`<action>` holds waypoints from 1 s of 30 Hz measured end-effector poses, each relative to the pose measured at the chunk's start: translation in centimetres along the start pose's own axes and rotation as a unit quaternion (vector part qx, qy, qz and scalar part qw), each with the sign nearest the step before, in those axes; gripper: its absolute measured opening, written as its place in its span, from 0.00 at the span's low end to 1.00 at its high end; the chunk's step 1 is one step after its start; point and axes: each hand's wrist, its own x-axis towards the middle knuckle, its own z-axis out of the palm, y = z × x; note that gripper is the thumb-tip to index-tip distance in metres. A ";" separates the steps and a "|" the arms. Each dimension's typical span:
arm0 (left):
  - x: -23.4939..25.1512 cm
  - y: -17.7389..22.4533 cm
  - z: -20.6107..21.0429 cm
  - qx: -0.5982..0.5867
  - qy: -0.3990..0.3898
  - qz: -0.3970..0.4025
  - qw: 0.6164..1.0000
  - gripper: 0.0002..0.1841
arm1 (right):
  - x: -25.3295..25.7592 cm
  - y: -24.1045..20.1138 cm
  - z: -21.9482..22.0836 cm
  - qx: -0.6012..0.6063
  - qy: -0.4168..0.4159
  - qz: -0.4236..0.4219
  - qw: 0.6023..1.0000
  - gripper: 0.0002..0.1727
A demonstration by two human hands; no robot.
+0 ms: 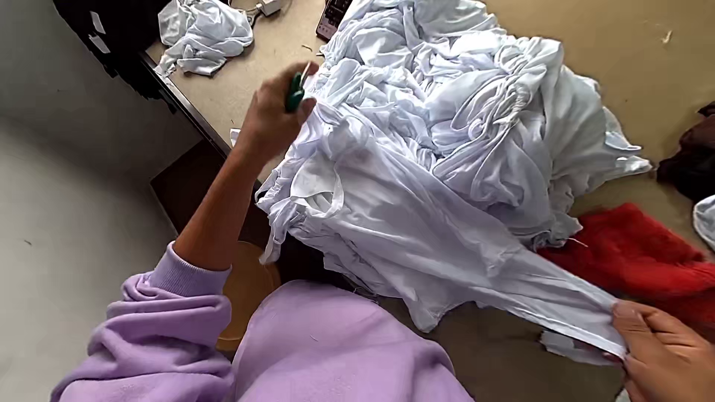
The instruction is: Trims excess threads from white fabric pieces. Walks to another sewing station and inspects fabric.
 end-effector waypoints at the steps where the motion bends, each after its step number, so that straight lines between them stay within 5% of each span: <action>1: -1.1 -0.7 0.6 0.004 -0.017 0.001 1.000 0.21 | -0.2 1.1 -0.3 -0.055 -0.012 -0.005 0.998 0.15; 5: -7.2 -4.2 0.7 0.000 -0.018 -0.006 1.000 0.11 | -0.9 2.1 0.6 -0.200 -0.099 -0.013 0.975 0.28; 8: -12.3 -8.2 0.4 -0.007 0.057 -0.132 0.990 0.09 | -1.2 0.2 3.2 -0.192 -0.122 -0.070 0.971 0.28; 12: -17.7 -12.3 2.6 -0.020 -0.056 -0.297 0.953 0.13 | -0.9 -3.4 7.6 -0.137 -0.166 -0.161 0.963 0.28; 15: -19.7 -12.7 6.2 -0.092 -0.063 -0.268 0.957 0.23 | -1.1 -6.3 11.7 -0.112 -0.191 -0.254 0.942 0.29; 18: -20.7 -12.2 7.4 -0.134 -0.040 -0.236 0.962 0.05 | -1.8 -9.2 14.6 -0.116 -0.215 -0.320 0.916 0.28; 21: -21.0 -10.4 4.4 -0.196 -0.109 -0.272 0.936 0.09 | -2.3 -11.0 16.1 -0.113 -0.232 -0.349 0.901 0.24; 25: -20.6 -6.7 1.2 -0.393 -0.143 -0.221 0.881 0.12 | -3.7 -12.4 19.3 -0.040 -0.350 -0.321 0.879 0.19; 28: -18.2 -3.7 1.9 -0.560 -0.141 -0.126 0.806 0.09 | -5.3 -13.6 23.1 0.074 -0.495 -0.243 0.831 0.40; 30: -15.9 -1.8 2.7 -0.600 -0.129 -0.092 0.784 0.09 | -6.0 -14.1 24.9 0.141 -0.533 -0.197 0.811 0.39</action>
